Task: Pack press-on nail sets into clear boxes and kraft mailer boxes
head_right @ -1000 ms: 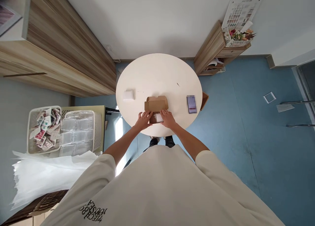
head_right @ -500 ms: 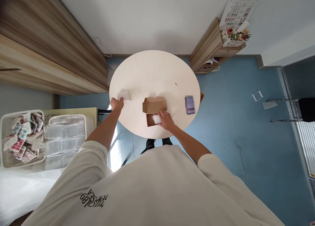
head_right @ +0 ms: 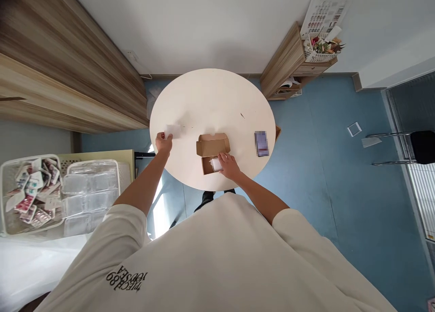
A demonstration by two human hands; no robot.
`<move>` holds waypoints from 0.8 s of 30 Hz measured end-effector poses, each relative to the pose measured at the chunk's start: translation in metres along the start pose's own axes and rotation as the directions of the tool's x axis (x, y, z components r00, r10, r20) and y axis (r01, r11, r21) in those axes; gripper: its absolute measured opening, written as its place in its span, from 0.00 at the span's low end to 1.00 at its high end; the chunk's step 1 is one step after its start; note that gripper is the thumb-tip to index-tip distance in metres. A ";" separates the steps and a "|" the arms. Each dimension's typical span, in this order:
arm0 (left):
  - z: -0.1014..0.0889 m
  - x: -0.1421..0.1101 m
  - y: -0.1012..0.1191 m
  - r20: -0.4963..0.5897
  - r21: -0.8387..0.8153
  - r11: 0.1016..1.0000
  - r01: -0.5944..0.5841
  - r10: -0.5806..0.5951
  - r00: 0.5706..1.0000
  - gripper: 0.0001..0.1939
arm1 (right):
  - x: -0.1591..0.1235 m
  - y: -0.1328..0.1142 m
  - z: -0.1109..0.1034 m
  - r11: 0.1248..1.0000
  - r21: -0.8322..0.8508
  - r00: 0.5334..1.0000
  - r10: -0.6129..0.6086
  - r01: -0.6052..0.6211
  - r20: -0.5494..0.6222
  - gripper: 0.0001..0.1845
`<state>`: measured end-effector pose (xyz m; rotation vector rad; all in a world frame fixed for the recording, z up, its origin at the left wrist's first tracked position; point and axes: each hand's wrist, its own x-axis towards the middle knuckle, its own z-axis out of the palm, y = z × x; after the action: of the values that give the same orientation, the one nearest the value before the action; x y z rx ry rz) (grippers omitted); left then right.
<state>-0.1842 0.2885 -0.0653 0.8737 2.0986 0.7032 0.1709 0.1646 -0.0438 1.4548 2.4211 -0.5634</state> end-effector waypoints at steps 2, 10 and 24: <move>0.001 -0.019 0.006 0.098 -0.012 0.988 -0.152 0.152 0.983 0.15 | 0.000 -0.001 -0.001 1.000 0.005 1.000 0.004 -0.004 -0.005 0.48; 0.041 -0.136 0.006 0.638 0.239 0.775 -0.585 0.329 0.696 0.21 | 0.003 -0.002 -0.003 0.999 0.037 0.999 0.004 -0.003 -0.033 0.44; 0.076 -0.191 0.000 0.610 0.521 0.437 -0.733 0.411 0.678 0.26 | 0.002 -0.002 0.001 1.000 0.027 0.994 -0.006 0.009 -0.106 0.46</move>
<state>-0.0295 0.1577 -0.0279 2.1069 1.6187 -0.1141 0.1683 0.1648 -0.0455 1.5237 2.5095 -0.5366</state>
